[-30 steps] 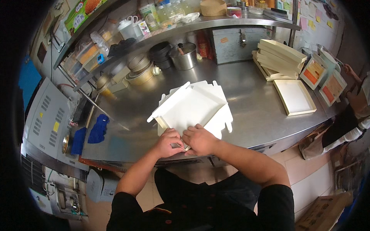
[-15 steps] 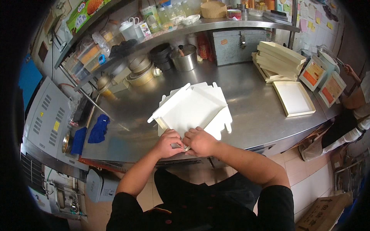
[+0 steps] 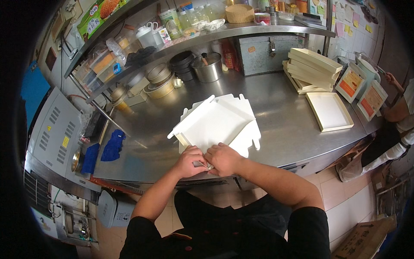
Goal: The person assembles white cardboard takeout boxes by folding flaps and inserting locking tabs. They handle each box one at a time, aligning edges and securing the tabs to form the container shape.
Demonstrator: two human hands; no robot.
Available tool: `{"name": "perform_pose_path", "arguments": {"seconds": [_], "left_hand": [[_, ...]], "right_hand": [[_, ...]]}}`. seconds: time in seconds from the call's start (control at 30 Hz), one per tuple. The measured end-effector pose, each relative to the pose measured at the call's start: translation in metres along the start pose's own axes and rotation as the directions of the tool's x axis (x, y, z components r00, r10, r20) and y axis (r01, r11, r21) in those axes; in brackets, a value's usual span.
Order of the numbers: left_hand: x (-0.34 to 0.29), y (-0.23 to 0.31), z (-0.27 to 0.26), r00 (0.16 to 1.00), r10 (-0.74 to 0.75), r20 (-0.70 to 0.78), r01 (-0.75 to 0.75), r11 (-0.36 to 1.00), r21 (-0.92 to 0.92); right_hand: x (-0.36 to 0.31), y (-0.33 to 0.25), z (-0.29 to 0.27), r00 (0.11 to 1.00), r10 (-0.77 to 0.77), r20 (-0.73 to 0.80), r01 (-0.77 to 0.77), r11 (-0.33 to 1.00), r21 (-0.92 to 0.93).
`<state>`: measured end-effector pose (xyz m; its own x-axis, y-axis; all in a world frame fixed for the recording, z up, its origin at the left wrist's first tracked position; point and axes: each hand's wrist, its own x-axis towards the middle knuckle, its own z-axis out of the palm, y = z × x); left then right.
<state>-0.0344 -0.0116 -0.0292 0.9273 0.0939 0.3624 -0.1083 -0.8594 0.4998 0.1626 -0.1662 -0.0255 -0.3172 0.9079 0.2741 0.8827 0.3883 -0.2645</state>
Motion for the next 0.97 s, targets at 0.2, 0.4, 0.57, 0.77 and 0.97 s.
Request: {"name": "perform_pose_path", "arguments": {"seconds": [0.2,0.4,0.57,0.77,0.97], "left_hand": [[-0.004,-0.002,0.001,1.0,0.009,-0.02,-0.009,1.0,0.001],[-0.006,-0.002,0.004,0.999,-0.029,-0.025,0.03,0.999,0.036],[0.0,0.009,-0.004,0.994,0.107,0.026,-0.109,0.989,0.097],[0.0,0.021,0.001,0.998,0.06,-0.005,-0.058,0.984,0.168],[-0.01,0.001,-0.022,0.984,-0.16,0.074,0.124,0.928,0.352]], "right_hand": [[-0.004,0.002,0.0,0.998,-0.007,-0.055,0.015,0.99,0.14],[-0.011,0.004,0.0,0.99,-0.018,-0.143,0.049,0.975,0.216],[-0.021,0.007,-0.001,0.984,-0.047,-0.174,0.077,0.982,0.172],[-0.03,0.024,-0.009,0.989,0.0,-0.151,0.032,0.978,0.206],[-0.059,0.05,-0.048,0.921,0.381,0.086,-0.384,0.923,0.028]]}}
